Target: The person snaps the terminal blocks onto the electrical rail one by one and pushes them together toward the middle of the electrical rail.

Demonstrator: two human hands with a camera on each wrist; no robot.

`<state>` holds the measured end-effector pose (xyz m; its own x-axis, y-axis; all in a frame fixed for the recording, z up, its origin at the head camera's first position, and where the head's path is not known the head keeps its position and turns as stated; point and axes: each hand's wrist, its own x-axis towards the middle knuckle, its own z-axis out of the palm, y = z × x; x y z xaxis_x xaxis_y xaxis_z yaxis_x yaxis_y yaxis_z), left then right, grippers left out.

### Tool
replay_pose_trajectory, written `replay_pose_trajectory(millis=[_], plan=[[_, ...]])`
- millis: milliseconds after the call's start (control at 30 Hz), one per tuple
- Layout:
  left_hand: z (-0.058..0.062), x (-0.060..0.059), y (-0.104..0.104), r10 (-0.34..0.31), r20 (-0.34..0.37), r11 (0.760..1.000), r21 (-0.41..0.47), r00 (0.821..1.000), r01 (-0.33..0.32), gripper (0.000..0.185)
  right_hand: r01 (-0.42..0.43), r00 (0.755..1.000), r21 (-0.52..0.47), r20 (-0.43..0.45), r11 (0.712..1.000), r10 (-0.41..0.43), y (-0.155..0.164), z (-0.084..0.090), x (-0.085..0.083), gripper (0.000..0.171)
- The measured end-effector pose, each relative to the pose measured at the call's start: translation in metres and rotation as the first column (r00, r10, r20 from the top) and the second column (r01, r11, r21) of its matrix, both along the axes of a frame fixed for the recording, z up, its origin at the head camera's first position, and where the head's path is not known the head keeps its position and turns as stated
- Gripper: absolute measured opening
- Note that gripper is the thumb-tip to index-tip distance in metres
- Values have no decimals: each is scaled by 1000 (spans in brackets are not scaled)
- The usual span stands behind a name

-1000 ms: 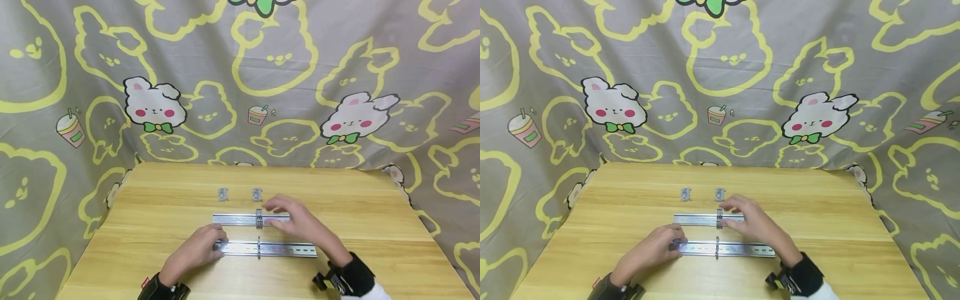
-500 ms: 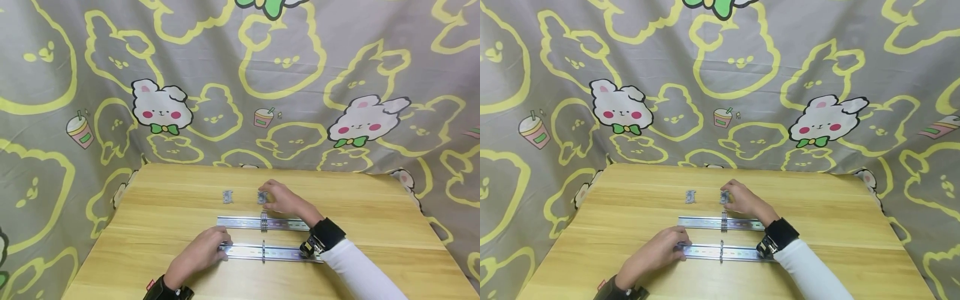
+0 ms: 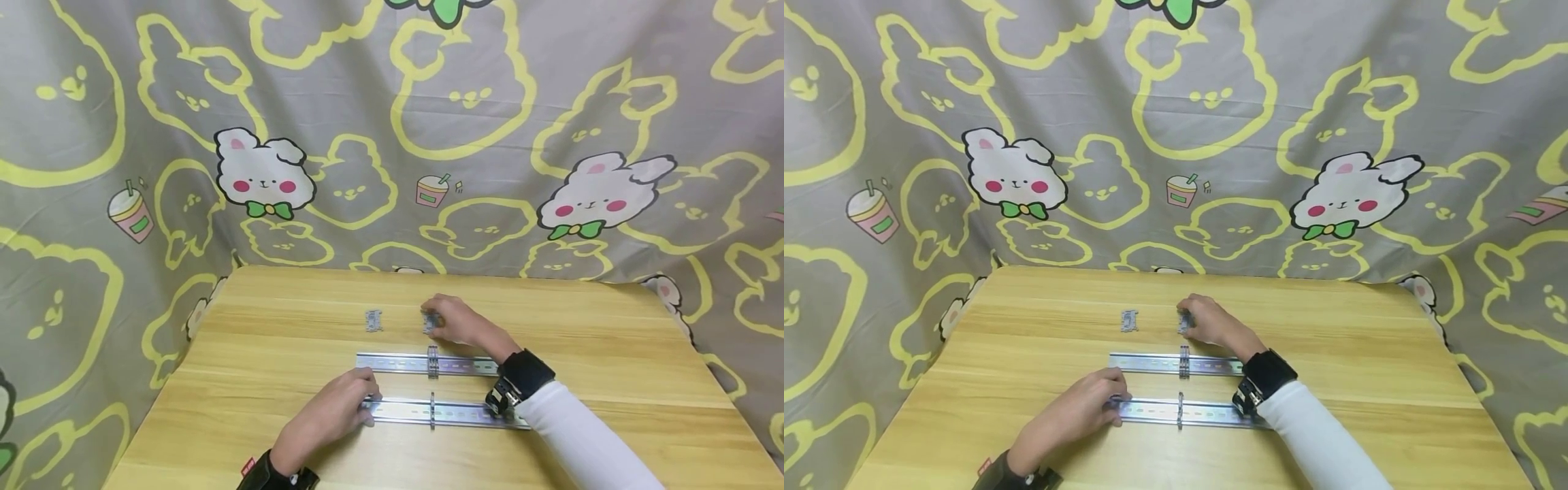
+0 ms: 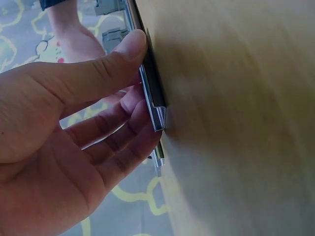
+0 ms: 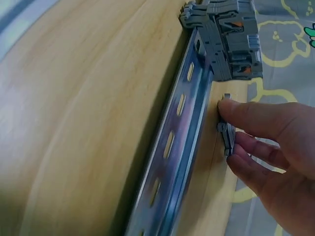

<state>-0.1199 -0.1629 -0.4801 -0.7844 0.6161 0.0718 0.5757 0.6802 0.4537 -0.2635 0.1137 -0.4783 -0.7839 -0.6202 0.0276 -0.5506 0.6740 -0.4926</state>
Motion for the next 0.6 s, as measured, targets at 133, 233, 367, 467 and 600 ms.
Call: replay_pose_trajectory(millis=[133,233,367,467,600], plan=[[0,0,0,-2,-11,1000,-6,1000,1,28,-3,998,-24,-55,1000,2,13,3,1,53],[-1,-2,0,-4,-16,1000,-7,1000,4,28,1,996,-56,-84,998,-6,25,9,4,55],[-1,-3,0,-13,-15,1000,0,1000,13,27,25,996,-107,-78,994,-33,41,16,13,59],[-1,-4,1,-24,-23,1000,3,999,24,26,52,997,-142,-43,988,-59,52,20,25,61],[-1,-2,1,-22,-11,1000,13,1000,22,25,73,997,-153,-11,985,-76,66,23,40,63]])
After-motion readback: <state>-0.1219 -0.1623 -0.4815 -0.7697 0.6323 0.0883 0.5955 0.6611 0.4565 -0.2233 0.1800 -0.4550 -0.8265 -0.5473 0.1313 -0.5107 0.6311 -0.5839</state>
